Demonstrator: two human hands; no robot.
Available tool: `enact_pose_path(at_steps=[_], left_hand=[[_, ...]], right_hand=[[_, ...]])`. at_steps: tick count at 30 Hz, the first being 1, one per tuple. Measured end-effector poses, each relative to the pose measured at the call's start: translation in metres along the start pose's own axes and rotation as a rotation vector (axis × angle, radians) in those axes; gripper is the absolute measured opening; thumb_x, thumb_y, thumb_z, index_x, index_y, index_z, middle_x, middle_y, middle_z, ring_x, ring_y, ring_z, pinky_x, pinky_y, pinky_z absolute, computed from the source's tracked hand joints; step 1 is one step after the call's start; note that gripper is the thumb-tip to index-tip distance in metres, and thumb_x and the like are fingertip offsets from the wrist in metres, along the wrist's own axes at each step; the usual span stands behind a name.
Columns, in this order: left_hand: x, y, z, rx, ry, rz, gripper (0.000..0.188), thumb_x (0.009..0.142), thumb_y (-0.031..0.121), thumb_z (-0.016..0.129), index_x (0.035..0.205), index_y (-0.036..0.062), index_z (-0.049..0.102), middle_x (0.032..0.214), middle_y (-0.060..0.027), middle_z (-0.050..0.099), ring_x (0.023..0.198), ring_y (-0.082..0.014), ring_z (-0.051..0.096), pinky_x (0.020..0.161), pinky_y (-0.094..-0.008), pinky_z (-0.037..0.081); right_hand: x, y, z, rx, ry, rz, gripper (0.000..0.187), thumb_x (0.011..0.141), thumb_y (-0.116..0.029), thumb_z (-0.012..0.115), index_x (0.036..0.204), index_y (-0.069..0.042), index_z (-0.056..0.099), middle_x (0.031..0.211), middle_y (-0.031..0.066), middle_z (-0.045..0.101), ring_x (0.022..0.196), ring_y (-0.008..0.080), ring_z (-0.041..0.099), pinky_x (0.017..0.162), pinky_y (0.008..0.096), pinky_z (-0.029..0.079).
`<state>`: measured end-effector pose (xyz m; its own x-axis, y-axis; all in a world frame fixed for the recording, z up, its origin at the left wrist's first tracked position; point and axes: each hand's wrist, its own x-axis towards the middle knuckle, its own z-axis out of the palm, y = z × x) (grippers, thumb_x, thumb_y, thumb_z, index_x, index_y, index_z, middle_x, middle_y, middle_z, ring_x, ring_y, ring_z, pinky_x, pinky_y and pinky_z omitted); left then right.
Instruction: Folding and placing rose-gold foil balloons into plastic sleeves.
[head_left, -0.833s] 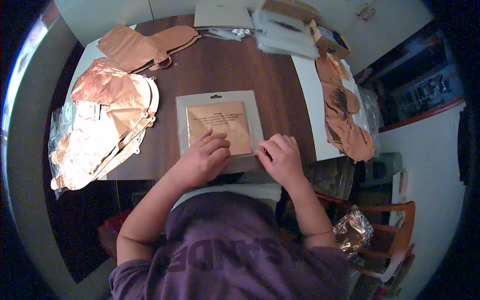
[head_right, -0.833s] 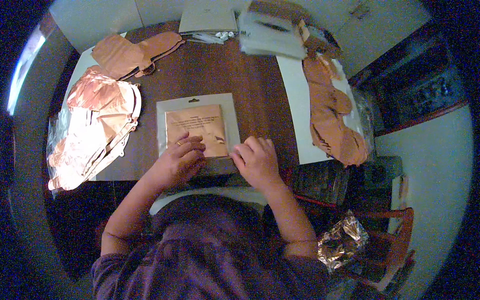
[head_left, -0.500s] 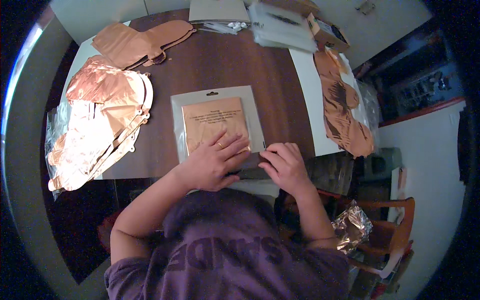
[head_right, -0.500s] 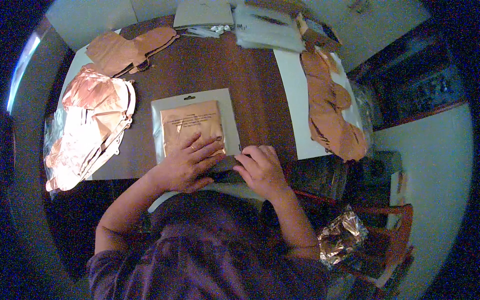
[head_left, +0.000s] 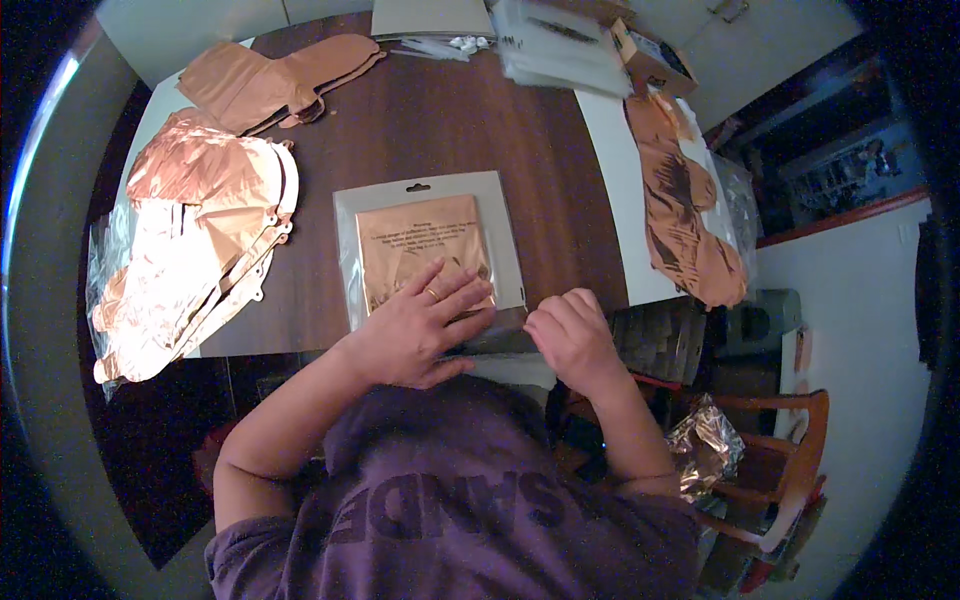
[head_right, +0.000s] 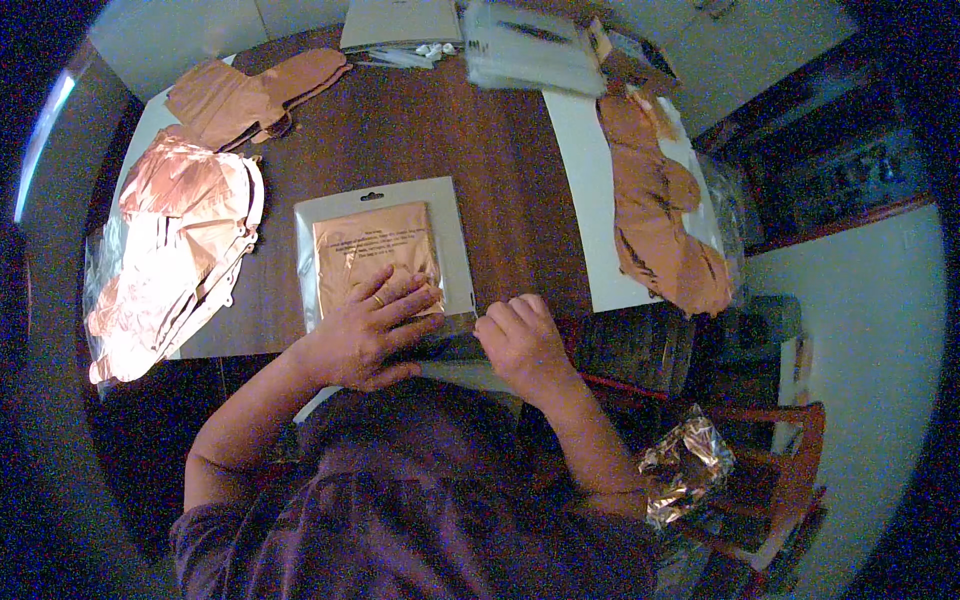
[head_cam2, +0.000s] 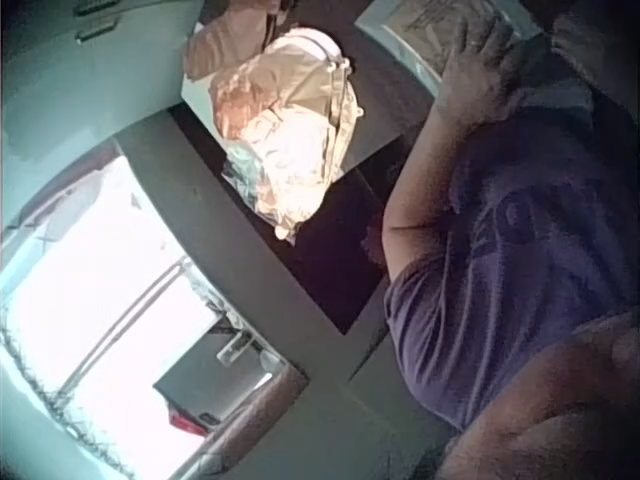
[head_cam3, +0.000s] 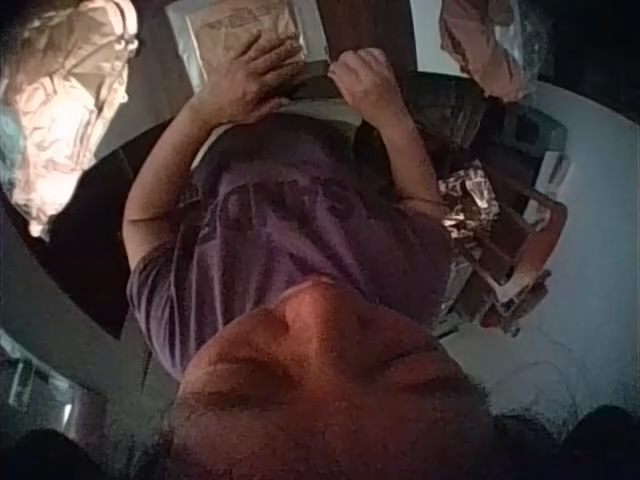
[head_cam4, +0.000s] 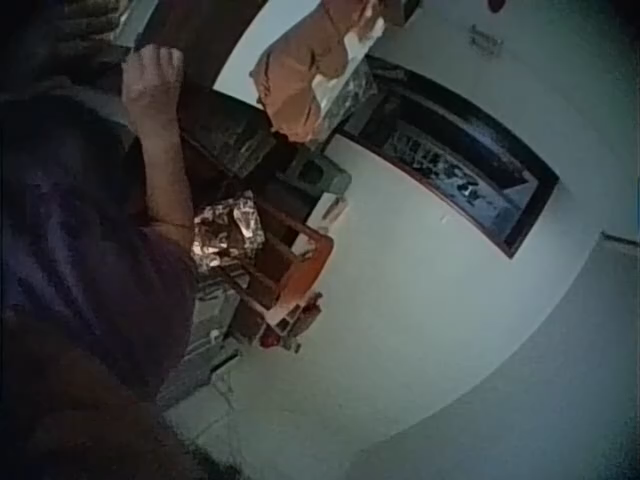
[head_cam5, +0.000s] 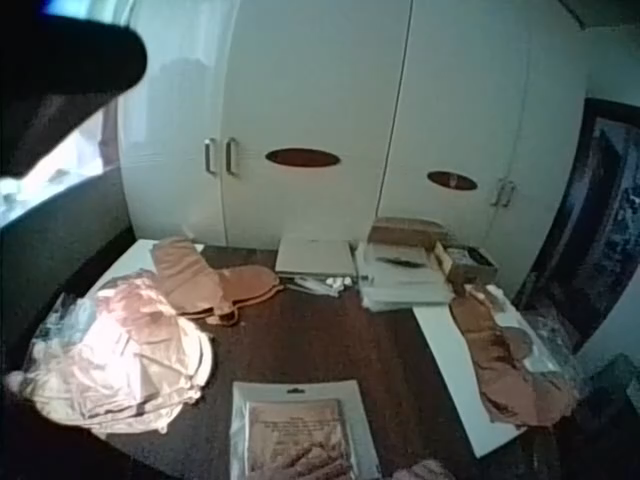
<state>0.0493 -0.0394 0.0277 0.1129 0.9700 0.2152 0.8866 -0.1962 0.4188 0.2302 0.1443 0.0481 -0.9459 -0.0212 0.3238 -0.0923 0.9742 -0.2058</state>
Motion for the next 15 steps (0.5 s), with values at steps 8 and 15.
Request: enact_pose_path(at_steps=[8, 15], left_hand=[[-0.001, 0.001, 0.002, 0.029, 0.035, 0.035, 0.061, 0.081, 0.04, 0.065, 0.132, 0.0075, 0.053, 0.142, -0.0144, 0.044, 0.136, -0.0334, 0.037, 0.115, -0.0546, 0.021], [0.0, 0.001, -0.001, 0.035, 0.011, 0.015, 0.064, 0.08, 0.042, 0.066, 0.131, 0.0074, 0.053, 0.142, -0.0147, 0.044, 0.136, -0.033, 0.038, 0.114, -0.0545, 0.022]], right_hand=[[-0.005, -0.017, -0.008, 0.026, -0.042, -0.108, 0.007, 0.074, -0.011, 0.058, 0.078, -0.007, 0.055, 0.079, 0.008, 0.051, 0.076, 0.0258, 0.053, 0.073, 0.0391, 0.043], [-0.009, -0.026, -0.018, 0.252, -0.12, -0.115, 0.008, 0.076, -0.012, 0.062, 0.082, -0.007, 0.06, 0.083, 0.0067, 0.055, 0.079, 0.0254, 0.054, 0.076, 0.0401, 0.042]])
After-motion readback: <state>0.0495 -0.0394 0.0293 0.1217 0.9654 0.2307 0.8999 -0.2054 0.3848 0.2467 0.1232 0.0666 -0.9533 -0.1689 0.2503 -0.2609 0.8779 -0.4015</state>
